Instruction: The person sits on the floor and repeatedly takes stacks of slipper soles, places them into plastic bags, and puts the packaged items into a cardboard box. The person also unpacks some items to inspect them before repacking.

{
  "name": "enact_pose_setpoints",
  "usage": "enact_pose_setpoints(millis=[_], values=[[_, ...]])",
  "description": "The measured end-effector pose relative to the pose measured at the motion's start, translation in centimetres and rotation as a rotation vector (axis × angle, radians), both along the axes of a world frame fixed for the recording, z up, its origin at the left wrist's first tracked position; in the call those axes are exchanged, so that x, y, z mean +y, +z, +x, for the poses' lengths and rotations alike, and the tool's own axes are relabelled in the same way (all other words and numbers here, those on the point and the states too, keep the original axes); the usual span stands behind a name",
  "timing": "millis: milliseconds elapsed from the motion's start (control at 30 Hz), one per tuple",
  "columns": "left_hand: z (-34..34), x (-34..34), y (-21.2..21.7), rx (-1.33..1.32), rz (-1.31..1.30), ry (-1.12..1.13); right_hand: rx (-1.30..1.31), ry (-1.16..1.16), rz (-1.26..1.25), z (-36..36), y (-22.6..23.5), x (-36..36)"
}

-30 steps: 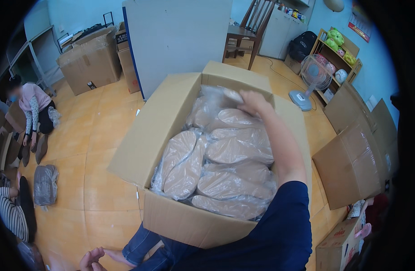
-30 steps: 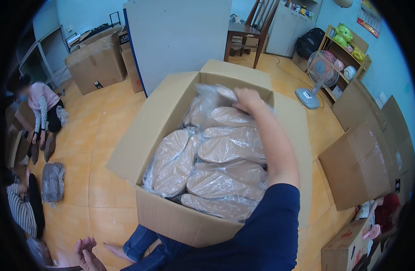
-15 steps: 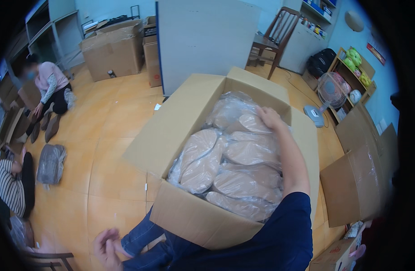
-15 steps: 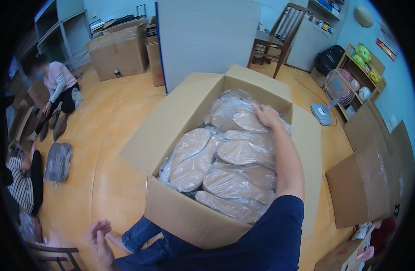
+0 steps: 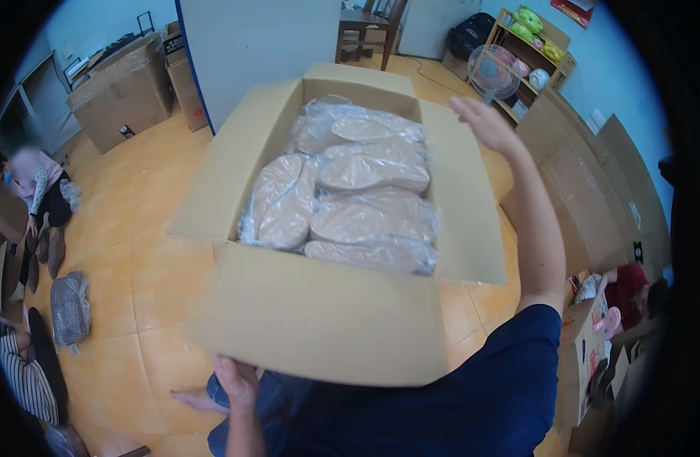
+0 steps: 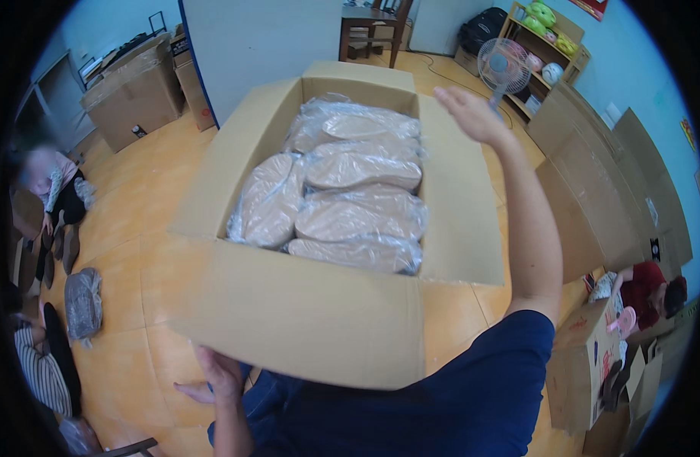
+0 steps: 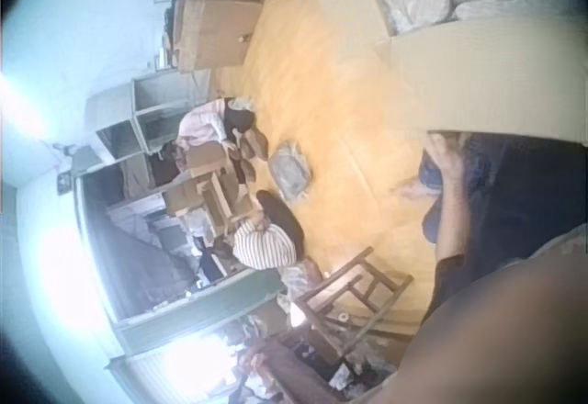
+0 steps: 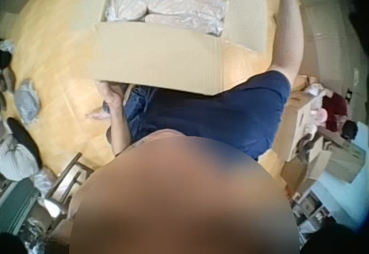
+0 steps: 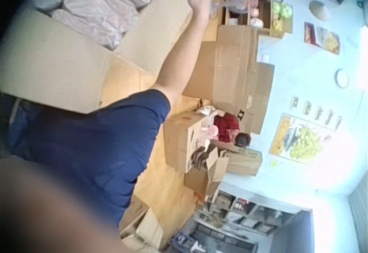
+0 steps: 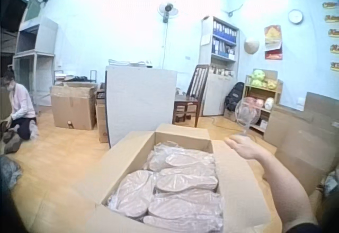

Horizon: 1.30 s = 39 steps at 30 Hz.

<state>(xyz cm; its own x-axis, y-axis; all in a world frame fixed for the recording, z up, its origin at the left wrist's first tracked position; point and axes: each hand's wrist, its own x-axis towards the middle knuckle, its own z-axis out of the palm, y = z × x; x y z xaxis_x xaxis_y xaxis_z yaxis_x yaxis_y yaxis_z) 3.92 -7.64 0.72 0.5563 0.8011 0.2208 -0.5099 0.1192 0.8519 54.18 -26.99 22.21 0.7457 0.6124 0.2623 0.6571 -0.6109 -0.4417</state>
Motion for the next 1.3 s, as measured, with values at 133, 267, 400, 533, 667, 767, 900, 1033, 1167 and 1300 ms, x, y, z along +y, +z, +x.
enact_pose_setpoints(millis=[133,267,400,533,667,767,900,1033,1167,1300], values=[[6.3,1.2,7.4,0.148,0.699,-0.107,0.112,-0.020,0.114,-3.2,3.5,-4.5],[16.1,0.6,8.9,0.628,1.421,0.149,0.053,0.041,0.218,-3.1,4.5,-6.1],[20.3,0.8,6.7,0.898,1.433,-0.031,0.029,0.038,0.198,2.3,1.4,-4.1],[21.0,0.8,4.7,0.887,1.395,0.038,-0.012,0.029,0.204,12.5,-6.6,1.5],[21.4,0.7,4.2,0.904,1.423,0.063,-0.176,-0.037,0.161,24.4,-15.8,6.7],[21.3,0.6,4.1,0.905,1.406,0.069,-0.413,0.061,-0.099,32.9,-21.2,8.7],[21.2,0.5,3.7,0.867,1.319,0.093,0.167,-0.064,0.319,41.6,-26.0,10.3],[21.3,0.4,3.6,0.833,1.314,0.068,0.130,0.169,0.332,45.3,-26.6,10.5],[21.5,0.4,3.4,0.794,1.325,0.091,0.384,0.224,0.736,43.7,-24.7,9.5],[21.4,0.3,3.3,0.777,1.309,0.055,0.762,0.249,1.090,38.5,-24.2,9.0]])
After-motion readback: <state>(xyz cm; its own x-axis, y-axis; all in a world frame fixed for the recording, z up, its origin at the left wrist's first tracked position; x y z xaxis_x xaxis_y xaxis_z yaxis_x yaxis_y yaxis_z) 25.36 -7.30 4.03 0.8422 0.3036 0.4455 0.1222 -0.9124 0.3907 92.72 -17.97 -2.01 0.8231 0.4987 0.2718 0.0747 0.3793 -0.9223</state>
